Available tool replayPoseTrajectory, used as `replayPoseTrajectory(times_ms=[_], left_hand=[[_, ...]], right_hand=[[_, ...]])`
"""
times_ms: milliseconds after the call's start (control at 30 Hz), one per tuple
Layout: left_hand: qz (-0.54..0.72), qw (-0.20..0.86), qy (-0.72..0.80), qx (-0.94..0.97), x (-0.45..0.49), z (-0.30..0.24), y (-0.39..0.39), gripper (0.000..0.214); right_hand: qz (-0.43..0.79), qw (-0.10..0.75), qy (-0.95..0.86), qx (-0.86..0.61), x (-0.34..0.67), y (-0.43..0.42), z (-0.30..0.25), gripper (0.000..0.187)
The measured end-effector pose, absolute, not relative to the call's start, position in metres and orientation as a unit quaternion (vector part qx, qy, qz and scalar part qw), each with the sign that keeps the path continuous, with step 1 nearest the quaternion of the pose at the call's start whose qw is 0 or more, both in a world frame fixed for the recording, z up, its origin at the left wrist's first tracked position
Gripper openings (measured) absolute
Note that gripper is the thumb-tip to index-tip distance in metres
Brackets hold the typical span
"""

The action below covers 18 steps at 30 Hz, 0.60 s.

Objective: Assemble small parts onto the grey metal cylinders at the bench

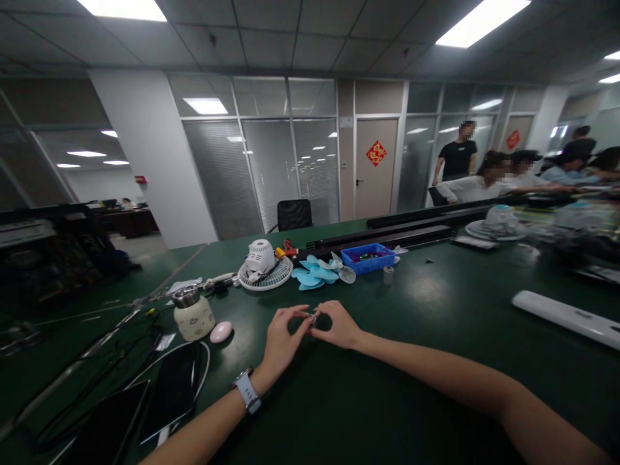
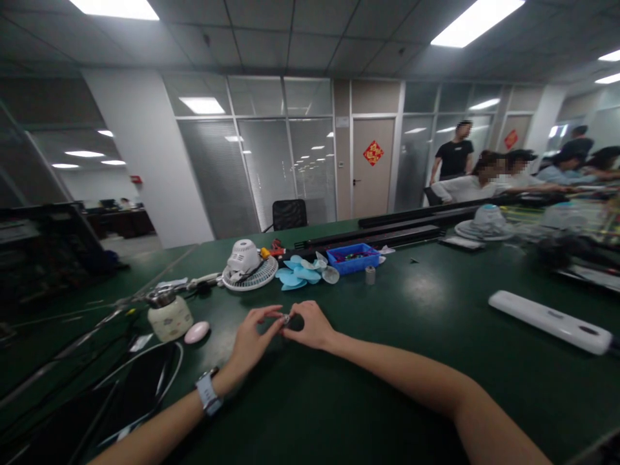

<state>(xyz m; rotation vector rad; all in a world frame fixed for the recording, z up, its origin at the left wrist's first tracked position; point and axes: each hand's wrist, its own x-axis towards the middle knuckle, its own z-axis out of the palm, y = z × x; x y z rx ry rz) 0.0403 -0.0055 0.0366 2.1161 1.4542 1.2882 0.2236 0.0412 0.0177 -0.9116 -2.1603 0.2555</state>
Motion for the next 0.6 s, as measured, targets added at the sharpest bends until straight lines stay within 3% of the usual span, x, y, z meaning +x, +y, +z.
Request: replayPoseTrajectory(times_ms=[333,600], left_hand=[[0.522,0.15,0.512,0.665,0.033,0.04,-0.004,0.035],[0.41,0.22,0.562,0.684,0.004,0.009,-0.005,0.041]], right_hand=[[0.122,0.381,-0.835,-0.377,0.222,0.04,0.015,0.035],[0.102,0.349,-0.864,-0.348,0.221,0.026,0.031,0.042]])
